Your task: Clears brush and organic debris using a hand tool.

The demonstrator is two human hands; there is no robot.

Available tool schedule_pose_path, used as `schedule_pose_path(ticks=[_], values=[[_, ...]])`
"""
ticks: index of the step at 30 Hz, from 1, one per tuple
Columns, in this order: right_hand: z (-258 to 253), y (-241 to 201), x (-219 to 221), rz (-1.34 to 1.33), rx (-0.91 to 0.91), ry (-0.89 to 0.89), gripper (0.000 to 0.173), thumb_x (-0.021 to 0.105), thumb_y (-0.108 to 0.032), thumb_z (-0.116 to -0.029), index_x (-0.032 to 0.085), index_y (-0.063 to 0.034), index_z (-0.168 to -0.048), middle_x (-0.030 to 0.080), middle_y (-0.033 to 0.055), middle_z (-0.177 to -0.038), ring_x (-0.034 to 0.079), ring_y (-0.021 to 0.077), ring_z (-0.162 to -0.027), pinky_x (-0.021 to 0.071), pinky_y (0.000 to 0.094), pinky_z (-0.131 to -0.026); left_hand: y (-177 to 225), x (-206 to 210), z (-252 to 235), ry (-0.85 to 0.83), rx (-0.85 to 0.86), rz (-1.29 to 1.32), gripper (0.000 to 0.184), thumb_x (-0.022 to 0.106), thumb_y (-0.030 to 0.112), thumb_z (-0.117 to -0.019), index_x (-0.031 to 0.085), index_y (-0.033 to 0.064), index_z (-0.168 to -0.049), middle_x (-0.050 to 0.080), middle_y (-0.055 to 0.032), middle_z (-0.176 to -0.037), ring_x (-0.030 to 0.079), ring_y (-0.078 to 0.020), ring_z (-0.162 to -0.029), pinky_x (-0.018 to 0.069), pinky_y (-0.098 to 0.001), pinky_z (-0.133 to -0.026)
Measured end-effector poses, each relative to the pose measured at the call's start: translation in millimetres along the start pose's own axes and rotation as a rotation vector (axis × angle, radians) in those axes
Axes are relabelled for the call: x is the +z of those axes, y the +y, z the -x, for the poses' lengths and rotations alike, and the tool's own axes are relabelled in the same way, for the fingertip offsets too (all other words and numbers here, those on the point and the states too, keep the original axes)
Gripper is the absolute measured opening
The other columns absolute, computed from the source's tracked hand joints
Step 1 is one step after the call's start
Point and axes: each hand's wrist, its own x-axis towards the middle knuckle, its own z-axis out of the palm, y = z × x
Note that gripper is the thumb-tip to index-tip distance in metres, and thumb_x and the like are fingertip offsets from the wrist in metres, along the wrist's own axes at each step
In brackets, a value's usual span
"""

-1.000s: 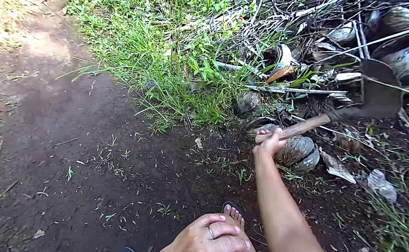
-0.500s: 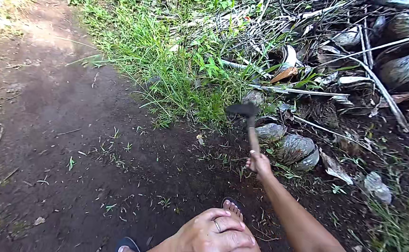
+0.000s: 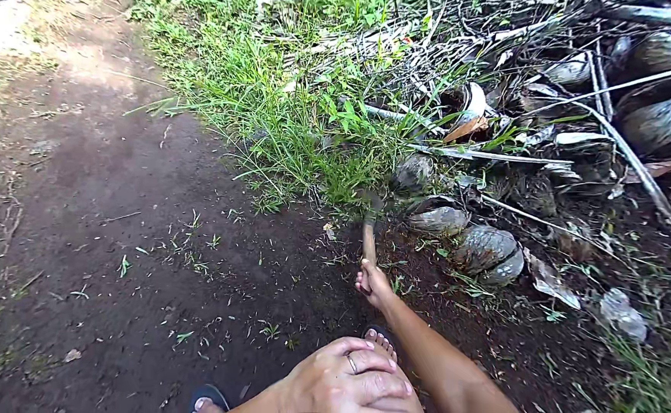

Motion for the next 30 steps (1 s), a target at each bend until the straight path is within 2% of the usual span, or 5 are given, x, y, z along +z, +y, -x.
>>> schedule_pose_path(ticks=[7,14,17,21,30], values=[[30.6,-62.0,-91.1,0.21,-0.302,0.208,0.038,0.047,-0.032,-0.1105,0.048,0.0003,-0.131,0.057,0.0055,-0.076,0.059,0.0139,-0.056,0.0557,0.0321,-0.054,2.8,1.4,3.7,0.002,-0.002,0.03,0.049,0.044,0.053,-0.103,0.077,0.0195,-0.117,0.073,-0.0079,-0.125,0.061,-0.0242,-0.129,0.0392,-0.0408,-0.115],[-7.6,-129.8,8.1,-0.676,-0.629,0.251,0.026,0.037,-0.034,-0.113,0.039,-0.0103,-0.123,0.051,0.0011,-0.076,0.057,0.0127,-0.057,0.0569,0.0325,-0.057,2.3,-1.6,5.1,0.014,-0.025,0.012,0.049,0.045,0.053,-0.1031,0.076,0.0191,-0.118,0.073,-0.0076,-0.125,0.06,-0.0231,-0.13,0.0382,-0.0389,-0.116],[-23.9,-46.3,18.7,-0.262,-0.371,0.129,0.033,0.034,-0.034,-0.1119,0.047,-0.0039,-0.109,0.051,0.0006,-0.064,0.053,0.0116,-0.05,0.0527,0.0299,-0.052,2.9,0.4,3.2,0.006,-0.013,0.013,0.048,0.046,0.052,-0.103,0.076,0.0195,-0.119,0.073,-0.0079,-0.126,0.06,-0.0235,-0.13,0.0381,-0.0399,-0.117],[-2.2,5.8,-17.8,0.079,-0.009,0.035,0.035,0.044,-0.037,-0.1111,0.046,-0.0068,-0.128,0.053,0.0047,-0.076,0.054,0.0134,-0.053,0.0484,0.0291,-0.047,2.5,-1.6,0.8,0.006,-0.008,0.01,0.049,0.045,0.054,-0.1025,0.077,0.019,-0.118,0.074,-0.0091,-0.124,0.061,-0.0246,-0.128,0.0394,-0.0405,-0.115],[28.3,-82.1,-99.9,0.204,-0.423,0.277,0.039,0.046,-0.031,-0.1112,0.045,0.0028,-0.132,0.058,0.0052,-0.078,0.06,0.0121,-0.056,0.0567,0.0304,-0.055,4.7,-0.4,3.8,0.021,-0.004,0.024,0.051,0.042,0.055,-0.1029,0.076,0.0183,-0.116,0.074,-0.0084,-0.122,0.062,-0.0248,-0.127,0.0397,-0.0399,-0.115]])
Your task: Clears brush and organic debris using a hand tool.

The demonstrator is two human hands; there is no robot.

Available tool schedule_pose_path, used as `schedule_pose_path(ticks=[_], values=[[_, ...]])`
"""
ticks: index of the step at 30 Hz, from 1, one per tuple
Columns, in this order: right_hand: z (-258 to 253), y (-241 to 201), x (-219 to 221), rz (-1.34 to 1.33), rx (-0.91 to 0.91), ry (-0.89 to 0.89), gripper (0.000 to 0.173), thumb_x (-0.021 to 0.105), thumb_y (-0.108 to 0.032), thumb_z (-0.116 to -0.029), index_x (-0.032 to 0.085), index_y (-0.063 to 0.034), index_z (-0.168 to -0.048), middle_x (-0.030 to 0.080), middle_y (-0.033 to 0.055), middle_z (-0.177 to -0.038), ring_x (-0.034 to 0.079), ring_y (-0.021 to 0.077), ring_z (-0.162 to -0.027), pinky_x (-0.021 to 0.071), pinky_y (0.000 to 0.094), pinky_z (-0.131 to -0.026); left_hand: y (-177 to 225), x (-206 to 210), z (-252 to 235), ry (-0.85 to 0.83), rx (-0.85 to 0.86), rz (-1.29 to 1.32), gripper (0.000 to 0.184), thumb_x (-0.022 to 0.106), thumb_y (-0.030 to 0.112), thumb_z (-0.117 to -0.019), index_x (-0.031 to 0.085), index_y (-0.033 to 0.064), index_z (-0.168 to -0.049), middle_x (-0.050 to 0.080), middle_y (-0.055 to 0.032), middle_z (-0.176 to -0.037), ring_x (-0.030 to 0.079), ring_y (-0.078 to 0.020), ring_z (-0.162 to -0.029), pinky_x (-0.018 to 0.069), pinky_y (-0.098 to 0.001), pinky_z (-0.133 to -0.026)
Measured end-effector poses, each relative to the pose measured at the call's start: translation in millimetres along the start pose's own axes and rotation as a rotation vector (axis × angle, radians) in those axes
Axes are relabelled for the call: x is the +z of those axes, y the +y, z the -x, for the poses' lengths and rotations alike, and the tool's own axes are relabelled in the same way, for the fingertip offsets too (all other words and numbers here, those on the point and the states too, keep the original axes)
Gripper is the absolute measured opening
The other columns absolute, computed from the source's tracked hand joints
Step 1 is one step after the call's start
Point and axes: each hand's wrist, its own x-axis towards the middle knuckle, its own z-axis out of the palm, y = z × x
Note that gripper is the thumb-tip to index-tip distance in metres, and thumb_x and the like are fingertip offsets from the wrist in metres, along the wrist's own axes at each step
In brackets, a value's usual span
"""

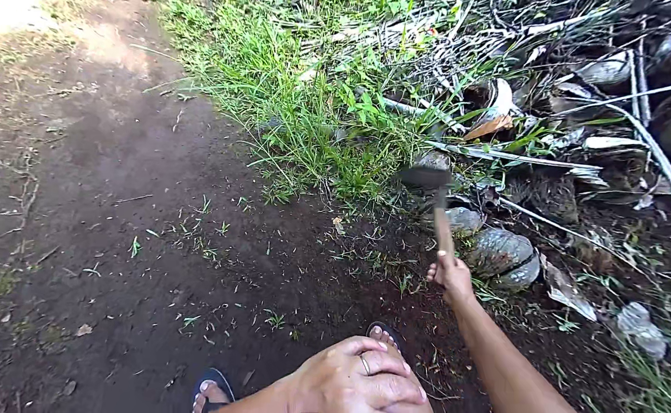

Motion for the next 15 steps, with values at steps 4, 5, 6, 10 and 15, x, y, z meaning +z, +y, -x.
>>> schedule_pose_path(ticks=[4,5,6,10,15], values=[[-14.9,-57.2,60.3,-0.681,-0.115,0.175,0.023,0.038,-0.027,-0.1132,0.038,-0.0081,-0.126,0.054,0.0014,-0.078,0.06,0.0109,-0.06,0.0594,0.0304,-0.059,0.7,-0.7,1.4,-0.006,-0.025,0.001,0.051,0.043,0.055,-0.1026,0.076,0.0192,-0.117,0.074,-0.0082,-0.123,0.062,-0.0244,-0.128,0.0392,-0.0401,-0.115],[-18.3,-65.8,82.9,-0.782,-0.106,0.191,0.023,0.036,-0.03,-0.1134,0.038,-0.0095,-0.122,0.052,0.002,-0.078,0.059,0.0126,-0.059,0.0586,0.0323,-0.059,0.5,-0.4,1.2,-0.01,-0.028,0.003,0.051,0.043,0.055,-0.1027,0.076,0.0193,-0.117,0.074,-0.0083,-0.124,0.062,-0.0245,-0.128,0.0395,-0.0409,-0.115],[-21.1,-63.4,105.2,-0.816,-0.086,0.188,0.026,0.034,-0.034,-0.1134,0.04,-0.0091,-0.119,0.052,0.0025,-0.076,0.058,0.0141,-0.058,0.0579,0.0343,-0.059,0.1,0.2,0.7,-0.01,-0.027,0.0,0.051,0.044,0.055,-0.1028,0.076,0.0194,-0.118,0.074,-0.0083,-0.124,0.062,-0.0244,-0.128,0.0394,-0.0413,-0.115],[15.3,39.3,130.1,-0.18,0.15,-0.261,0.037,0.033,-0.032,-0.1125,0.047,0.0015,-0.12,0.053,0.0044,-0.068,0.055,0.014,-0.052,0.0535,0.0328,-0.054,-0.1,2.4,-3.0,-0.013,0.002,-0.012,0.05,0.044,0.054,-0.1032,0.077,0.0192,-0.119,0.073,-0.009,-0.125,0.061,-0.0245,-0.129,0.039,-0.0407,-0.116],[102.3,101.4,56.2,0.216,0.433,-0.478,0.039,0.05,-0.03,-0.1099,0.045,-0.002,-0.136,0.056,0.006,-0.074,0.055,0.0144,-0.053,0.0518,0.0316,-0.05,4.5,1.9,-2.5,-0.036,0.004,-0.03,0.049,0.043,0.054,-0.1037,0.076,0.0213,-0.12,0.073,-0.0085,-0.126,0.061,-0.0247,-0.129,0.0393,-0.0413,-0.116]])
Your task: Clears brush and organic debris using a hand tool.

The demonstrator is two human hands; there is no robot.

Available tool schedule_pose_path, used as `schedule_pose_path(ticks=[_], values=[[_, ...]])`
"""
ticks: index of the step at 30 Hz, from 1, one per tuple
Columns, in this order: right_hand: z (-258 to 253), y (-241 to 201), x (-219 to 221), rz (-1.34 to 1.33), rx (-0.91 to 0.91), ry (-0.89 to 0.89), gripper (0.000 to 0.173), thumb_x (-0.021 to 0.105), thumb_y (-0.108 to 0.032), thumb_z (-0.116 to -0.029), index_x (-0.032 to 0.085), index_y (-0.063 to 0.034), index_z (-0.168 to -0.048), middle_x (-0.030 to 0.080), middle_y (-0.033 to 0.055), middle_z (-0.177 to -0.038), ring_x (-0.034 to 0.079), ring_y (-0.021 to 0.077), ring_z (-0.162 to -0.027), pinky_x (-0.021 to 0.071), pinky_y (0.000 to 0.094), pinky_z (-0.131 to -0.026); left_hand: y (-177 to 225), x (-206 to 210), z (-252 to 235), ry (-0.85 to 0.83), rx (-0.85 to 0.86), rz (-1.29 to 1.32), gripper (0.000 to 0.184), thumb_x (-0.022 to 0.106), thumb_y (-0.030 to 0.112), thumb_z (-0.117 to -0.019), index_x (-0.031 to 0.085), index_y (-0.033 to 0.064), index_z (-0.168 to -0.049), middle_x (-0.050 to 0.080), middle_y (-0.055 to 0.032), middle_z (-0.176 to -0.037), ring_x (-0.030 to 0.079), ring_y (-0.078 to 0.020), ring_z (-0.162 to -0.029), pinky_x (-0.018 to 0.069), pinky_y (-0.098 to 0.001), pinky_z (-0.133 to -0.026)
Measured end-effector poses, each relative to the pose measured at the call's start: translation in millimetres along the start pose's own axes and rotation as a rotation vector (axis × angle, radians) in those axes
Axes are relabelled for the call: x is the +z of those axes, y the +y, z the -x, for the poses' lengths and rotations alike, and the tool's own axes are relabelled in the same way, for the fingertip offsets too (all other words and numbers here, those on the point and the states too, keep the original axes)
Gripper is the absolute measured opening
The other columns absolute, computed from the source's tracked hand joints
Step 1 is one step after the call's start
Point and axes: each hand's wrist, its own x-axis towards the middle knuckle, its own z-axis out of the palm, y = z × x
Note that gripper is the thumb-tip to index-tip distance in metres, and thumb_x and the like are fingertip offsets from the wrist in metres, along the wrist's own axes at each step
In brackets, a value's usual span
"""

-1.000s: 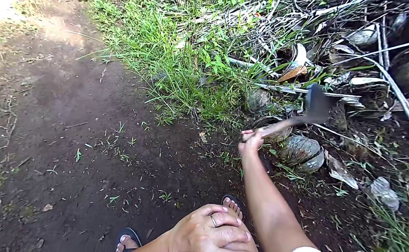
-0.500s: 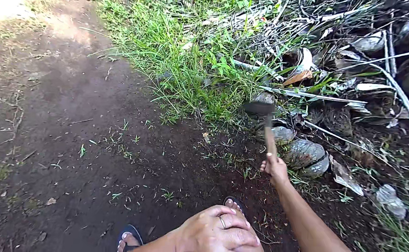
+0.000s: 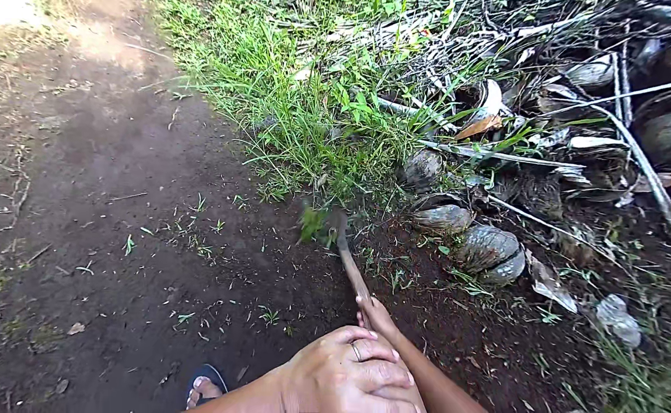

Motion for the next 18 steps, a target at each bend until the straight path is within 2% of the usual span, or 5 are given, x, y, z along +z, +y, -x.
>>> schedule_pose_path(ticks=[6,9,11,15,18], values=[[23.0,-0.1,-50.8,-0.121,-0.398,0.266,0.033,0.049,-0.023,-0.109,0.049,0.0046,-0.126,0.062,0.0076,-0.073,0.063,0.0153,-0.055,0.0583,0.033,-0.054,5.6,1.0,3.4,0.014,0.004,-0.012,0.046,0.045,0.052,-0.1033,0.075,0.0211,-0.12,0.073,-0.0079,-0.126,0.06,-0.0246,-0.13,0.0386,-0.0411,-0.116],[23.6,-57.4,-81.9,-0.236,-0.629,0.291,0.054,0.049,-0.024,-0.1052,0.028,0.0011,-0.148,0.063,0.0102,-0.094,0.068,0.0191,-0.069,0.0626,0.039,-0.064,5.2,-1.4,4.7,0.017,-0.011,-0.01,0.046,0.046,0.053,-0.1029,0.075,0.0215,-0.12,0.073,-0.0077,-0.125,0.06,-0.025,-0.131,0.0385,-0.0413,-0.116],[18.5,-116.9,-91.0,-0.353,-0.663,0.42,0.055,0.044,-0.026,-0.11,0.021,-0.0055,-0.155,0.059,0.0065,-0.095,0.062,0.0129,-0.063,0.0583,0.0321,-0.057,5.8,-1.1,4.3,0.015,-0.013,-0.004,0.047,0.045,0.053,-0.1032,0.076,0.0211,-0.119,0.073,-0.008,-0.125,0.06,-0.025,-0.13,0.0386,-0.0411,-0.116],[-25.6,-206.9,-50.6,-0.891,-0.73,0.573,0.052,0.035,-0.024,-0.1137,0.01,-0.0165,-0.159,0.051,0.0062,-0.089,0.057,0.0134,-0.06,0.0547,0.0313,-0.056,4.3,1.3,0.2,0.022,-0.005,-0.008,0.048,0.045,0.052,-0.1032,0.076,0.0197,-0.118,0.073,-0.0086,-0.124,0.061,-0.0251,-0.128,0.0391,-0.0406,-0.116],[-70.5,-177.5,13.0,-0.776,-0.613,0.425,0.05,0.034,-0.024,-0.1133,0.012,-0.0097,-0.156,0.053,0.0068,-0.078,0.058,0.0148,-0.055,0.0568,0.0339,-0.054,1.2,2.4,-1.9,0.026,0.004,-0.012,0.05,0.043,0.054,-0.1034,0.077,0.0192,-0.118,0.073,-0.0086,-0.124,0.061,-0.0249,-0.129,0.0395,-0.0402,-0.115]])
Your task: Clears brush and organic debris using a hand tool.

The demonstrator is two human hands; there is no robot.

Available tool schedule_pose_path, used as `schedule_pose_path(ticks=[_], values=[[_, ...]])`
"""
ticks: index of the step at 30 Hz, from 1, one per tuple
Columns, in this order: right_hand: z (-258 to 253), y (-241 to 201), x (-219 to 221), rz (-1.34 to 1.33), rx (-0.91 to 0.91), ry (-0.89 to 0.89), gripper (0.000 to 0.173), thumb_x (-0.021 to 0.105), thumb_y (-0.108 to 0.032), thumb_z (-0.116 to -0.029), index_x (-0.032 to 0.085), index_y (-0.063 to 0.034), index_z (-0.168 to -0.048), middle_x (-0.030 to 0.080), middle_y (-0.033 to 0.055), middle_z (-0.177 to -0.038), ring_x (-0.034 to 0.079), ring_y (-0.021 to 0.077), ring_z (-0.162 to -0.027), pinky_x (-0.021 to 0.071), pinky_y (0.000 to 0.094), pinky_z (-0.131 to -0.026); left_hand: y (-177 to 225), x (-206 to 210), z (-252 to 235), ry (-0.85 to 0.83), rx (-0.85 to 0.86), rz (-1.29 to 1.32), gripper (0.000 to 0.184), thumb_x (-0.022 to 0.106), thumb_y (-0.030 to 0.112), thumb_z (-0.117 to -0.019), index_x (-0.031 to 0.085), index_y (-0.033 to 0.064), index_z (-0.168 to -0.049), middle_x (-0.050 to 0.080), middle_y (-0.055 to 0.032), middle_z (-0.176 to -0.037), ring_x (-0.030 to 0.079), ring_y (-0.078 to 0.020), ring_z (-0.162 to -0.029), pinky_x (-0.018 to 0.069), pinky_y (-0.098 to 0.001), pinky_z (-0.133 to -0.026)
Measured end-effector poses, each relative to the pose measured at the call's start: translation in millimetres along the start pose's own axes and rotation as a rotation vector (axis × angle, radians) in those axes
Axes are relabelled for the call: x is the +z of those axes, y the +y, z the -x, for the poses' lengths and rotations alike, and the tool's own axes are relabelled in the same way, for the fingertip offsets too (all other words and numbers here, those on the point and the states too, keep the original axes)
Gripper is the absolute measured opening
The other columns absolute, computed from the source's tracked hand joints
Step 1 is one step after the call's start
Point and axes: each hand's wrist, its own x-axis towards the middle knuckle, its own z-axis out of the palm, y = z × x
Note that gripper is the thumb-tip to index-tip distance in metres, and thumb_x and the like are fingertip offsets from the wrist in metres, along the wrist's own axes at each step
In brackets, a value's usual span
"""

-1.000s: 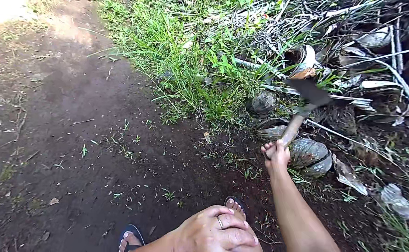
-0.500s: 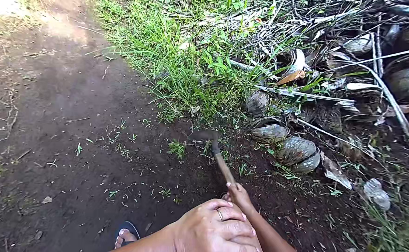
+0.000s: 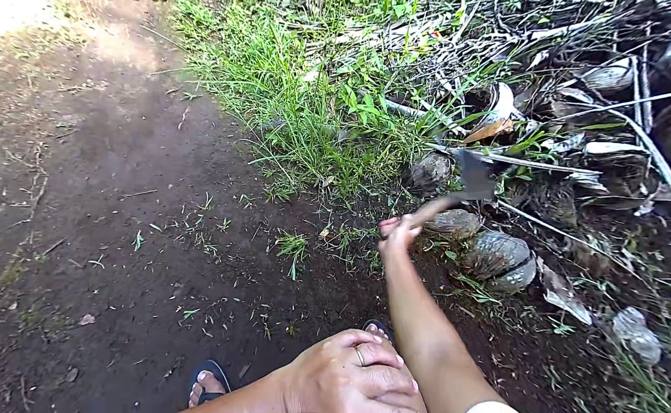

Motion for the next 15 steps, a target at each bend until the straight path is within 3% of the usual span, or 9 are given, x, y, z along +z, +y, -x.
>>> schedule_pose_path(ticks=[2,4,6,8,11,15], values=[[29.8,52.5,-29.4,0.39,0.241,-0.276,0.044,0.038,-0.024,-0.1112,0.027,-0.0052,-0.149,0.054,0.0069,-0.074,0.056,0.0153,-0.054,0.0538,0.0337,-0.053,0.5,1.6,-0.4,-0.002,-0.001,0.011,0.05,0.044,0.055,-0.1032,0.077,0.0194,-0.118,0.073,-0.0089,-0.124,0.061,-0.0249,-0.129,0.0397,-0.0411,-0.116],[57.2,69.2,-61.5,0.6,0.471,-0.455,0.055,0.044,-0.031,-0.1114,0.022,-0.0164,-0.16,0.055,0.0095,-0.085,0.056,0.0179,-0.059,0.0523,0.0351,-0.055,-1.3,0.5,-1.5,-0.007,0.001,0.014,0.051,0.044,0.055,-0.1029,0.077,0.0196,-0.118,0.073,-0.0089,-0.124,0.061,-0.0251,-0.129,0.0399,-0.0419,-0.116],[82.2,64.7,-96.6,0.679,0.566,-0.489,0.06,0.048,-0.031,-0.1103,0.02,-0.0212,-0.163,0.056,0.0098,-0.089,0.055,0.0173,-0.058,0.0507,0.0339,-0.053,0.2,0.3,0.0,-0.01,-0.001,0.017,0.05,0.044,0.055,-0.103,0.076,0.0198,-0.119,0.073,-0.0091,-0.124,0.061,-0.0253,-0.129,0.0396,-0.0421,-0.116],[91.3,45.3,-124.1,0.704,0.531,-0.475,0.059,0.05,-0.029,-0.1096,0.024,-0.0203,-0.162,0.058,0.0109,-0.089,0.056,0.0178,-0.058,0.0511,0.0347,-0.052,0.9,0.1,0.1,-0.005,0.008,0.012,0.05,0.044,0.055,-0.1033,0.076,0.0199,-0.119,0.073,-0.0089,-0.124,0.061,-0.0252,-0.129,0.0397,-0.0417,-0.116],[76.9,13.1,-144.2,0.729,0.318,-0.409,0.058,0.05,-0.026,-0.1095,0.026,-0.0209,-0.162,0.061,0.0136,-0.092,0.059,0.0206,-0.061,0.0531,0.0391,-0.052,4.3,-0.8,2.6,-0.001,0.008,0.007,0.051,0.043,0.055,-0.1033,0.076,0.0192,-0.118,0.073,-0.0092,-0.124,0.061,-0.0258,-0.129,0.04,-0.0413,-0.115],[41.3,-39.5,-103.8,0.439,-0.03,-0.142,0.055,0.042,-0.025,-0.1116,0.02,-0.0112,-0.16,0.057,0.0074,-0.084,0.059,0.0141,-0.057,0.0552,0.0323,-0.052,4.1,-3.8,7.4,0.007,-0.007,0.001,0.05,0.044,0.054,-0.1031,0.076,0.0197,-0.119,0.073,-0.0089,-0.124,0.061,-0.0254,-0.129,0.0396,-0.0407,-0.116]])
